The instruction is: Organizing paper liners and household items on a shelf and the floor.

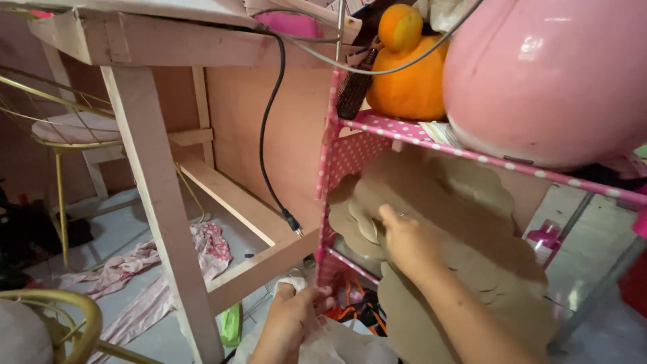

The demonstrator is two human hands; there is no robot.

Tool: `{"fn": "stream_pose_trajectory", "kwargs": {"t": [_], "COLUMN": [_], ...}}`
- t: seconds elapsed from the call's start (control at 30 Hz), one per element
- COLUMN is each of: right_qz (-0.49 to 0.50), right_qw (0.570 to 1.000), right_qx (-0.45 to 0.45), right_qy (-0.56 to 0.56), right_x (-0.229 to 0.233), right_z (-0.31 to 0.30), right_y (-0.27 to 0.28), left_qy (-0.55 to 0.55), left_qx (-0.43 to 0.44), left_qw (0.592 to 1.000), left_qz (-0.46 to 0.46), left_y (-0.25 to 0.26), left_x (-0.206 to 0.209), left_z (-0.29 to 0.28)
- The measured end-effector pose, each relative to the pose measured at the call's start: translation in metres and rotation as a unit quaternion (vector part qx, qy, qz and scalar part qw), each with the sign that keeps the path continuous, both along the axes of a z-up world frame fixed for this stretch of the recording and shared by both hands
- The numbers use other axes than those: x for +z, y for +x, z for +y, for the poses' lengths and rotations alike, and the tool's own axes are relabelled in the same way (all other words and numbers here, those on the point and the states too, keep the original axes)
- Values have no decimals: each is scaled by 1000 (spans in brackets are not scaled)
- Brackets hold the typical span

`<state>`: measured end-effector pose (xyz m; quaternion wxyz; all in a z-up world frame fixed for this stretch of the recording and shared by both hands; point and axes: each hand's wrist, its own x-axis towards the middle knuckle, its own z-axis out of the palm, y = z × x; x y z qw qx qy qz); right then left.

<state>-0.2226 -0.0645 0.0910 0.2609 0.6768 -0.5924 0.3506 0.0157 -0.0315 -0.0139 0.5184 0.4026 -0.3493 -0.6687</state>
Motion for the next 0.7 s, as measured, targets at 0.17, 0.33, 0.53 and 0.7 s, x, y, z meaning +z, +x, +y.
{"fn": "stream_pose_trajectory", "kwargs": {"t": [0.17, 0.33, 0.53, 0.7], "right_qz": [33, 67, -57, 63], "right_qw": [978, 929, 977, 990], "right_qx": [-50, -143, -53, -87], "right_qy": [200, 333, 201, 94], "right_x": [10, 12, -14, -30], "right_z": [5, 1, -34, -34], "right_y": [44, 48, 13, 13], "left_qy": [38, 18, 6, 34], "left_qx": [22, 9, 11, 20], "left_qw": [999, 1000, 1000, 999], "left_qz": [7, -11, -19, -37], "left_y": [10, 14, 11, 1], "left_x": [21, 23, 24, 35], "left_z": [1, -1, 5, 13]}}
